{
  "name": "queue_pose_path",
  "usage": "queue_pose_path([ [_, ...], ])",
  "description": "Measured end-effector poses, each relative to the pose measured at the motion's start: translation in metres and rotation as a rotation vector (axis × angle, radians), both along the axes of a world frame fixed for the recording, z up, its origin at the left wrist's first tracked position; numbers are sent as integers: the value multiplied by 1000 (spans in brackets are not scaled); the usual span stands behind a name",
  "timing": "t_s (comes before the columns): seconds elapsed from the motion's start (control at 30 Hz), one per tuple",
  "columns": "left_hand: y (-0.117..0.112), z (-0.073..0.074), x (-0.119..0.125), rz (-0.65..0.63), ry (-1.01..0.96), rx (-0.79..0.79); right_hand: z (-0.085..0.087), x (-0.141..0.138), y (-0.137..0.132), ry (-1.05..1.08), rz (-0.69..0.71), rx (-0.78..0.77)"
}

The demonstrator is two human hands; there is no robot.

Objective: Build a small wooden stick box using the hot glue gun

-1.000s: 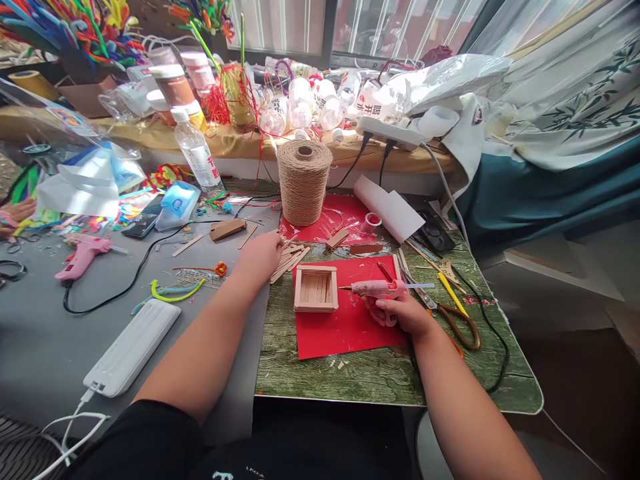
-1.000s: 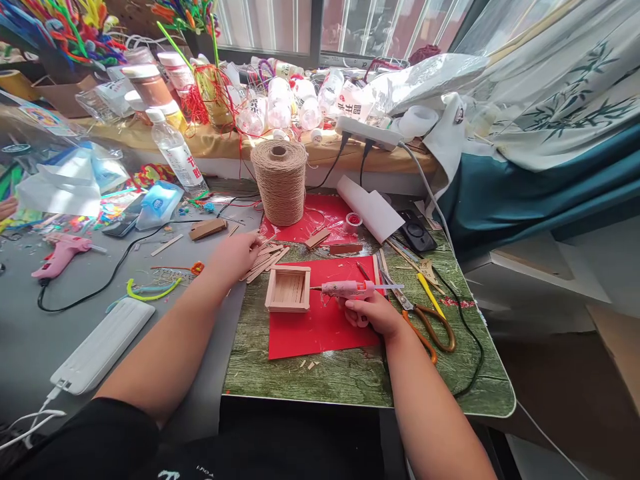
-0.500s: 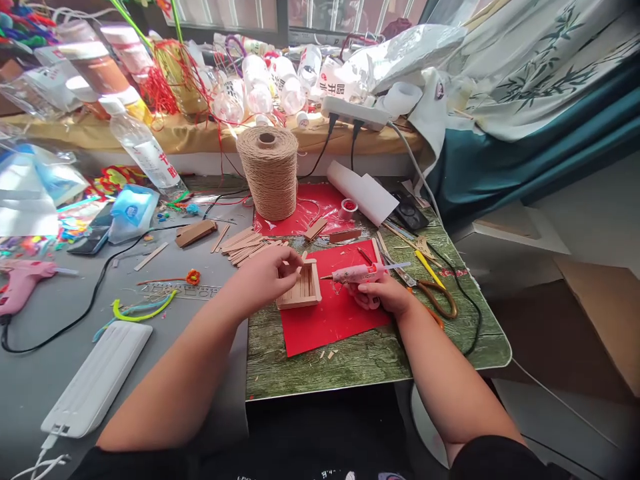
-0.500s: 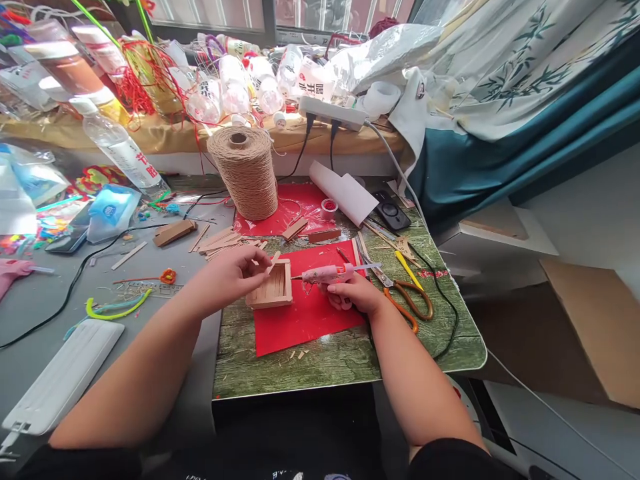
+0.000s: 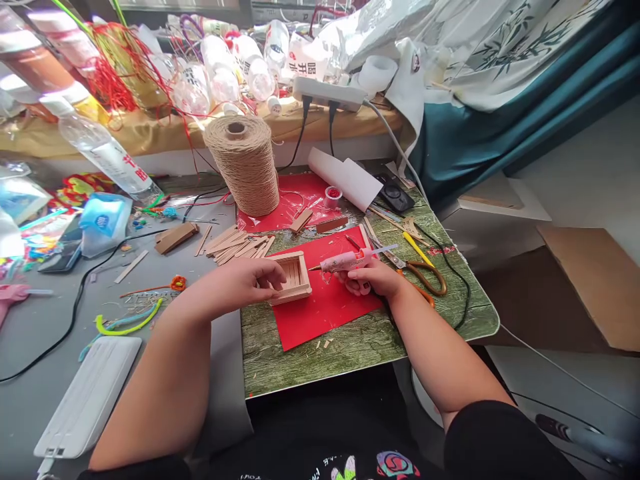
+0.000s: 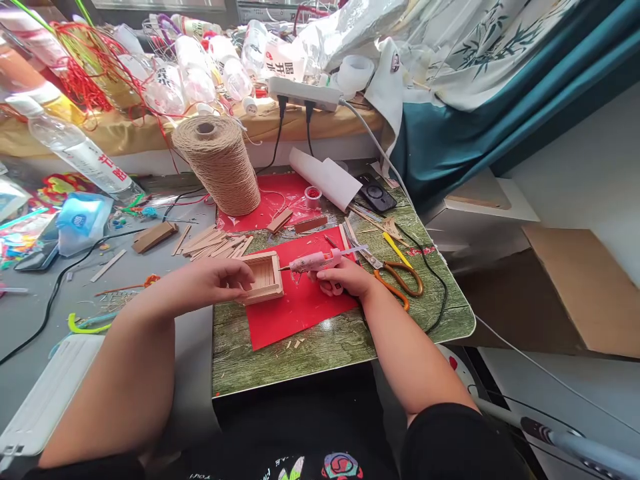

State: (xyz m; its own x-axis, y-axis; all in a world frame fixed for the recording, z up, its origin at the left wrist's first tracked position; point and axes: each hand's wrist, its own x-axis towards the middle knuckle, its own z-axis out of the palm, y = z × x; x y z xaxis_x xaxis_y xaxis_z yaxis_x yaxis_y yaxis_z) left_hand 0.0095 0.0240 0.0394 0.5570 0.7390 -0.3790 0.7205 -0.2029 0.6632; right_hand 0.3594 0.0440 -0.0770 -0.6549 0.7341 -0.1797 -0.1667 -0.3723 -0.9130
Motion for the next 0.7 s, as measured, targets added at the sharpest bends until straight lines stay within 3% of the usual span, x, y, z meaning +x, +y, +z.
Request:
queue_pose_path([
  [0.3, -2, 4, 4, -58, 190, 206, 1, 1, 0, -17, -2, 10],
  [0.57, -6, 4, 13, -7, 195, 245, 1, 1, 0, 16, -11, -10],
  [0.7, -4, 1, 11, -72, 117, 237, 0, 1, 0, 31, -13, -11],
])
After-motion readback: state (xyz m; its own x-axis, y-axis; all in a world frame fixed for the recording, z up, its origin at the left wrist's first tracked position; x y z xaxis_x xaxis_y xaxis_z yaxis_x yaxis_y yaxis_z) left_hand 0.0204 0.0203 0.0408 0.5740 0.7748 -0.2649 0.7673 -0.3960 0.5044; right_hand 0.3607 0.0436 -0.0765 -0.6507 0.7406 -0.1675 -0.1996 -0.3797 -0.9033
